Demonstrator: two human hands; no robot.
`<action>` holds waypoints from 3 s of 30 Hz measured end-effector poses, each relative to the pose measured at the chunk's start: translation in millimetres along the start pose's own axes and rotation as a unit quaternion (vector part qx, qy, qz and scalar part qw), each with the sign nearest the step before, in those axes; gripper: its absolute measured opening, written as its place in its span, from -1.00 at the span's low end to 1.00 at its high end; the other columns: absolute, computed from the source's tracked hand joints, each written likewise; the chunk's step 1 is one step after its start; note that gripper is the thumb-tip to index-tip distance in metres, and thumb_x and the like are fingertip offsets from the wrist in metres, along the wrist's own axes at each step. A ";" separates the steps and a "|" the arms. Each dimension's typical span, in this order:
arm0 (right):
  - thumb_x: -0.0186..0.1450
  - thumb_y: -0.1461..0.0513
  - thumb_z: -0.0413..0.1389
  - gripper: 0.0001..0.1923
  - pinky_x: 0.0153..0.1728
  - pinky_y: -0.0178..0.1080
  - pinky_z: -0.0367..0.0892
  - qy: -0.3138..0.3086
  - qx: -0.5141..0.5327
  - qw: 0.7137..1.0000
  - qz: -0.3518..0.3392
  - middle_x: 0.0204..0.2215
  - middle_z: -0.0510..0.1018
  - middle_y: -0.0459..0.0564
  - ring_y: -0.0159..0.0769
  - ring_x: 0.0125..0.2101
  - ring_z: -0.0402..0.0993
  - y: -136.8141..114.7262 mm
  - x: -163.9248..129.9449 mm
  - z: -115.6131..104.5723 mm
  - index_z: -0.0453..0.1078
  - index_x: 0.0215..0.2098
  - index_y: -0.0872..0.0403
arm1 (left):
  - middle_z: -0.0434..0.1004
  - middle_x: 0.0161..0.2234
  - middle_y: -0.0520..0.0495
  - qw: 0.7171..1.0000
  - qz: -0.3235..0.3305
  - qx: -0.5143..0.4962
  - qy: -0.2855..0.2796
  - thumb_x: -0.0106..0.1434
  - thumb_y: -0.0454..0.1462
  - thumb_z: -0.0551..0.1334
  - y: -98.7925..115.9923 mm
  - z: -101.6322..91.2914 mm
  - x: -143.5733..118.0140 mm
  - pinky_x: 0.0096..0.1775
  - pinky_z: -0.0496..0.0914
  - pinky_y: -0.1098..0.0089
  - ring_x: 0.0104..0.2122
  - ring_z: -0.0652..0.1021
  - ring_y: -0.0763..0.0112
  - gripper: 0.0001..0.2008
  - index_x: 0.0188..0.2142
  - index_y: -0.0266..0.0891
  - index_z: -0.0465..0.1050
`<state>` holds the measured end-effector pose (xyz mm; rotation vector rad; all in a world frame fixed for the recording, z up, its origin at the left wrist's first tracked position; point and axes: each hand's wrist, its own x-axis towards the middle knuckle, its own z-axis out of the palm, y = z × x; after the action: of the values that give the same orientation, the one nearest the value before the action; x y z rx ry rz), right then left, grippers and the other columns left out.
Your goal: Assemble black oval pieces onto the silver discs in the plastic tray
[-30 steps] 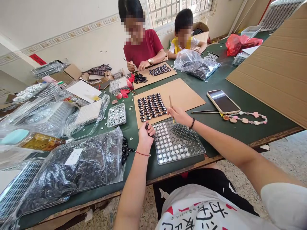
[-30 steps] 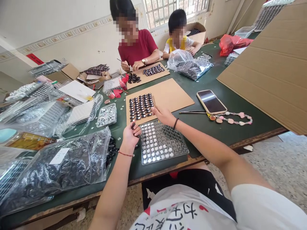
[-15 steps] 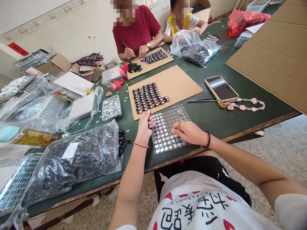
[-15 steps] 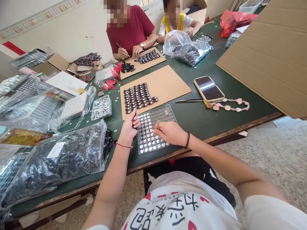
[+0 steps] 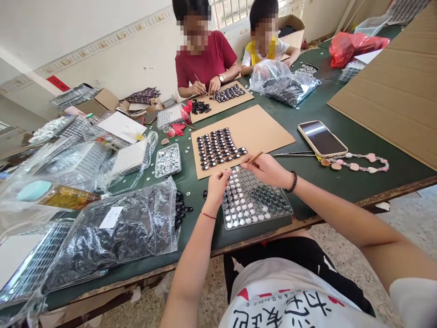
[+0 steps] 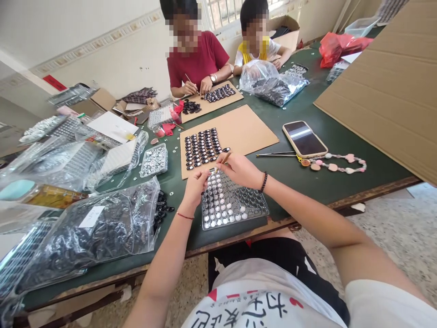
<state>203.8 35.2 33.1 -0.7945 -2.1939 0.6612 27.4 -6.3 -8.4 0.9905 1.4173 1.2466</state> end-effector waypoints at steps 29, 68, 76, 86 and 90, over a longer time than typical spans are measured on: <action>0.27 0.08 -0.07 -0.77 -0.74 -0.40 0.08 0.123 0.357 0.921 0.100 -0.54 0.33 -0.15 -0.57 -0.77 0.16 17.9 -7.7 25.2 0.18 -0.36 0.08 | 0.24 -0.64 0.09 0.998 0.035 0.037 -0.022 0.01 -0.11 0.25 2.3 12.7 -5.6 -0.64 0.08 0.57 -0.68 0.19 0.67 -0.64 -0.25 -0.31 0.47; 0.29 0.08 -0.12 -0.74 -0.48 -0.31 0.17 0.148 0.063 0.985 0.056 -0.52 0.41 -0.03 -0.33 -0.52 0.31 16.6 -14.5 24.9 0.28 -0.34 0.07 | 0.28 -0.70 0.08 0.983 0.070 0.157 0.071 -0.01 -0.10 0.25 4.8 -4.7 0.9 -0.62 0.14 0.53 -0.69 0.30 0.56 -0.74 -0.45 -0.27 0.42; 0.33 0.12 -0.19 -0.72 -0.47 -0.31 0.18 0.096 0.080 0.992 -0.012 -0.48 0.43 -0.03 -0.35 -0.51 0.32 13.4 -18.5 27.1 0.28 -0.32 0.06 | 0.42 -0.58 0.02 0.984 0.050 0.171 -0.028 -0.08 -0.18 0.31 3.2 5.7 -2.4 -0.59 0.25 0.50 -0.68 0.38 0.54 -0.64 -0.26 -0.28 0.46; 0.33 0.15 -0.23 -0.72 -0.41 -0.30 0.21 0.064 0.009 0.997 -0.046 -0.43 0.45 0.02 -0.33 -0.45 0.37 13.6 -20.7 27.1 0.25 -0.32 0.07 | 0.33 -0.68 0.06 0.981 0.075 0.174 -0.040 -0.05 -0.22 0.30 1.7 4.8 -0.9 -0.61 0.20 0.53 -0.69 0.35 0.55 -0.68 -0.25 -0.25 0.49; 0.34 0.14 -0.24 -0.71 -0.41 -0.30 0.20 0.049 -0.004 0.998 -0.041 -0.40 0.45 0.03 -0.33 -0.44 0.36 15.9 -20.7 28.4 0.26 -0.30 0.06 | 0.34 -0.65 0.05 0.986 0.064 0.145 -0.046 -0.07 -0.22 0.31 -0.7 6.1 0.3 -0.61 0.22 0.52 -0.69 0.30 0.58 -0.67 -0.25 -0.25 0.49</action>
<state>199.6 25.3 -4.0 -0.7210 -2.1287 0.5623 33.3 -4.9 -9.1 1.3389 1.5070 1.0891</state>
